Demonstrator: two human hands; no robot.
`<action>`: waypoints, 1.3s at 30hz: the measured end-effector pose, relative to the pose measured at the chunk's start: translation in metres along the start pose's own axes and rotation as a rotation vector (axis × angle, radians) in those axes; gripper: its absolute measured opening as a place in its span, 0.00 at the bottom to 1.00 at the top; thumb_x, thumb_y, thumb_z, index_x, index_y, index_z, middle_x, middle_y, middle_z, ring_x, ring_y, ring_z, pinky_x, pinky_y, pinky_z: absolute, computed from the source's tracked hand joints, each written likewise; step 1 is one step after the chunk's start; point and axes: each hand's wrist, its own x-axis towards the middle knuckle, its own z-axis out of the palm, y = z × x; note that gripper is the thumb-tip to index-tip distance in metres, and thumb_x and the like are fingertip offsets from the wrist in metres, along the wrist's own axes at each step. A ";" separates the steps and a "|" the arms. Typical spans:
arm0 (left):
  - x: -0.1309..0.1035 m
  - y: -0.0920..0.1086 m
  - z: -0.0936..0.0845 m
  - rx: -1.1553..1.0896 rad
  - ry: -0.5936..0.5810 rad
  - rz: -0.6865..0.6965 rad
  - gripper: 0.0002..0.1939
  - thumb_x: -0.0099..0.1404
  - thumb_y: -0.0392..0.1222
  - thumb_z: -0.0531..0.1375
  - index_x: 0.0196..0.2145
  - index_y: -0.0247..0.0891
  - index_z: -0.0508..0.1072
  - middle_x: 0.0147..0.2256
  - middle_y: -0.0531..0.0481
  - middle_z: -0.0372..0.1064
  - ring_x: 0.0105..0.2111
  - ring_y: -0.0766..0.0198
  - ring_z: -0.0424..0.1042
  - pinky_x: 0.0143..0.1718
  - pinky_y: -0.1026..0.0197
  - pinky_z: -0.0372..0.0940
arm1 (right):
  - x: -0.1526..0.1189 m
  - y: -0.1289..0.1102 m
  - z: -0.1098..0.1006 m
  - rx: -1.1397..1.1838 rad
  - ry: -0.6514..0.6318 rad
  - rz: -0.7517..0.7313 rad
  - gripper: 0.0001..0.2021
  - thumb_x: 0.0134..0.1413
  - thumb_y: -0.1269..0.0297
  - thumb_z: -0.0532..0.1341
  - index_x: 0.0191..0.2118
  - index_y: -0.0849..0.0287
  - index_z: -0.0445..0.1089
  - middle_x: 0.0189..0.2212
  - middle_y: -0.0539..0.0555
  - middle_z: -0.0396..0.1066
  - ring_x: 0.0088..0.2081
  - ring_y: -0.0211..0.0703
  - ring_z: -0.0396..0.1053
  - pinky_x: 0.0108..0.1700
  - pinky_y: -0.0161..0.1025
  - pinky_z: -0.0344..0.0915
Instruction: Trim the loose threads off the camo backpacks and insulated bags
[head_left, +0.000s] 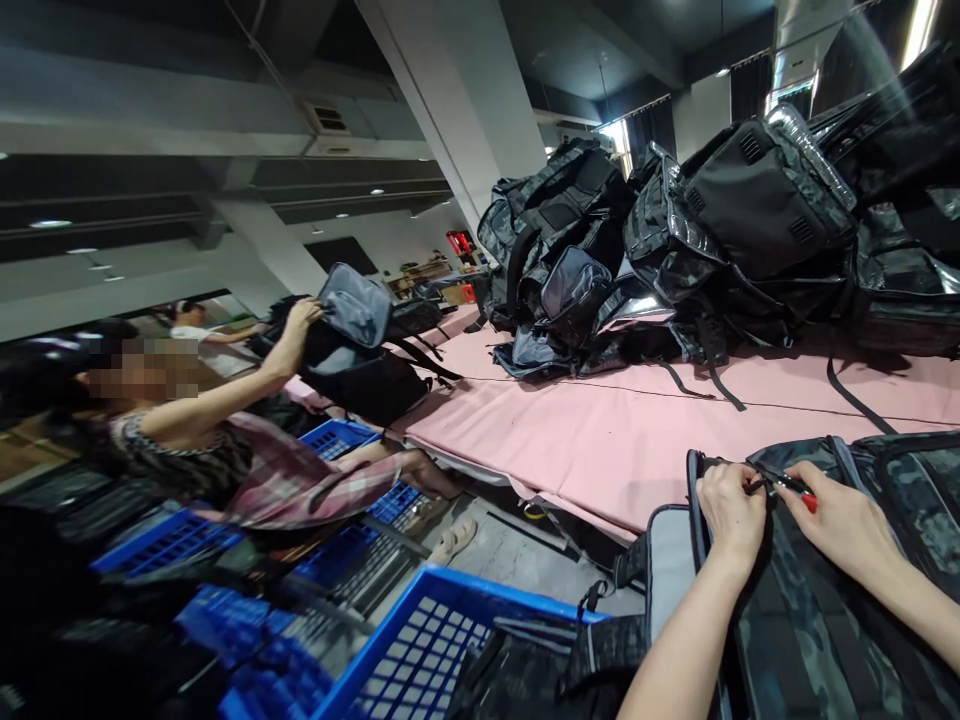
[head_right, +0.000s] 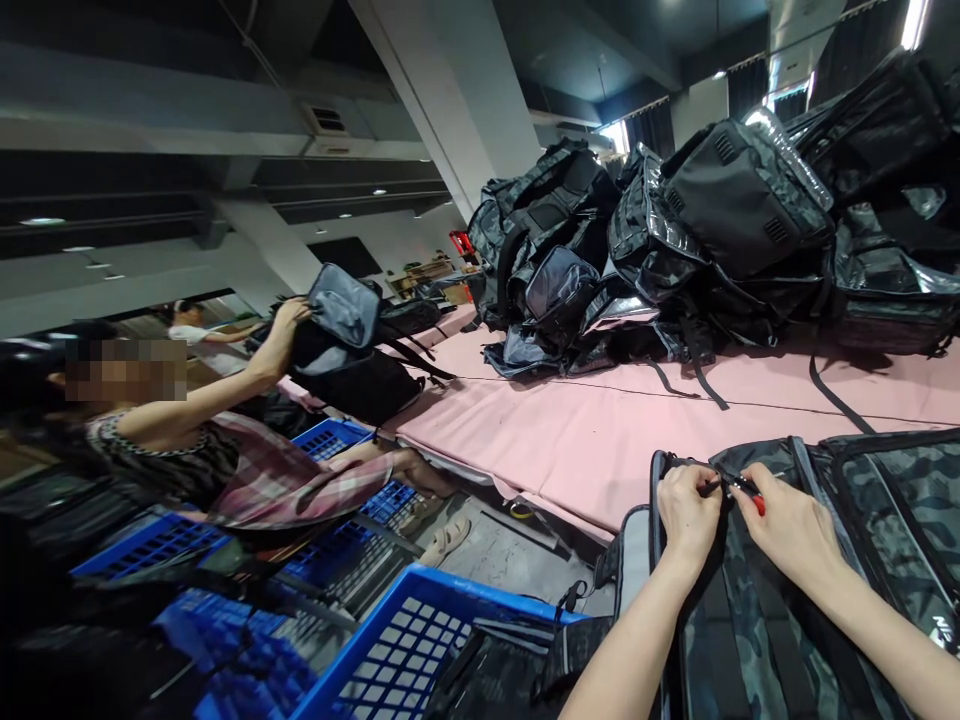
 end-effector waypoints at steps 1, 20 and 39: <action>0.000 0.000 0.000 0.001 -0.001 -0.002 0.07 0.59 0.30 0.63 0.29 0.40 0.78 0.32 0.49 0.78 0.37 0.58 0.73 0.41 0.56 0.61 | 0.000 0.000 0.000 0.000 0.006 -0.005 0.21 0.63 0.45 0.47 0.40 0.53 0.68 0.22 0.52 0.71 0.24 0.49 0.73 0.22 0.39 0.57; 0.001 0.002 0.000 -0.027 -0.023 -0.033 0.07 0.57 0.29 0.63 0.29 0.40 0.78 0.33 0.49 0.78 0.37 0.59 0.74 0.41 0.58 0.63 | 0.000 -0.001 -0.001 0.013 0.031 -0.026 0.19 0.63 0.46 0.48 0.41 0.53 0.69 0.23 0.50 0.72 0.24 0.47 0.73 0.22 0.38 0.57; 0.001 0.004 0.000 -0.032 -0.031 -0.033 0.08 0.57 0.28 0.63 0.29 0.40 0.78 0.33 0.50 0.78 0.37 0.59 0.74 0.41 0.57 0.63 | -0.005 -0.003 0.000 -0.037 0.077 -0.050 0.18 0.65 0.49 0.48 0.41 0.55 0.69 0.26 0.51 0.73 0.24 0.44 0.72 0.22 0.38 0.56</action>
